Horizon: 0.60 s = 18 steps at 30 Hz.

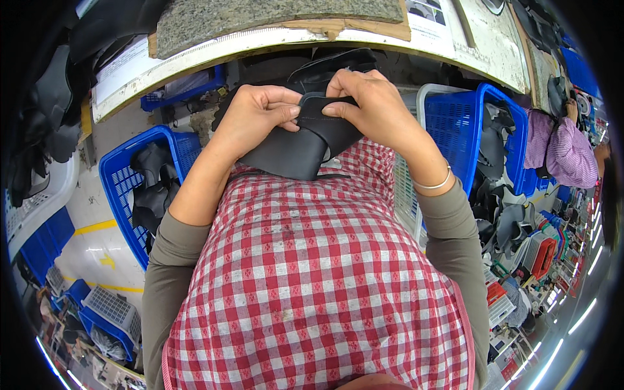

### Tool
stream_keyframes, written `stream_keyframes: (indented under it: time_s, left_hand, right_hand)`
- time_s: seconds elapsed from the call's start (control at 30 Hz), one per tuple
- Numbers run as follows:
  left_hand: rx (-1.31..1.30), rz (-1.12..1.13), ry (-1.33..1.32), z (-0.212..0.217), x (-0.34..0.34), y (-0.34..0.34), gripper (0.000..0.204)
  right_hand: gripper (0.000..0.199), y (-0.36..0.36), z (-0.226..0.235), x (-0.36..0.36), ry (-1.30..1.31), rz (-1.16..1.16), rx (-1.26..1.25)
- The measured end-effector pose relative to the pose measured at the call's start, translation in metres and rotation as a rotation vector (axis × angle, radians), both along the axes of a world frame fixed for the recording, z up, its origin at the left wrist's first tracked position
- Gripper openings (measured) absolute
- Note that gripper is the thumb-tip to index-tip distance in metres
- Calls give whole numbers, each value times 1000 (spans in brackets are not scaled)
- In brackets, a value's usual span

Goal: The person repeatedly hammers the edges of black shoe uppers on a workbench, then uses a pointed tool to press and shape the edges. Finished pieces are placed into a blue basket. The person handles multiple shoe uppers one at a time.

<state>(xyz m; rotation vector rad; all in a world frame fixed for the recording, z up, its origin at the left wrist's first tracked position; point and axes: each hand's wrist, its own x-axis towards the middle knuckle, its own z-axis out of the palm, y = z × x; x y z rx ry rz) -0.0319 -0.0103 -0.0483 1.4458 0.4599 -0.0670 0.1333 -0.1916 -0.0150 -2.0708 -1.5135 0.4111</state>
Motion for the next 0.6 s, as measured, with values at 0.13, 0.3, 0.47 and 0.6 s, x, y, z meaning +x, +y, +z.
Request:
stream_keyframes:
  time_s: [0.13,0.3,0.47,0.6]
  left_hand:
    - [132,-38,32,4,-2,-1,22]
    - [164,-114,20,13,-2,2,22]
    - [147,8,-37,11,-1,-13,18]
    - [142,267,-66,5,-14,-23,14]
  right_hand:
    - [24,-4,-1,1,37,13,-7]
    - [23,-3,-6,-2,18,0,24]
    - [34,-1,-2,-5,-159,-80,121]
    - [50,-13,9,2,-114,-299,116]
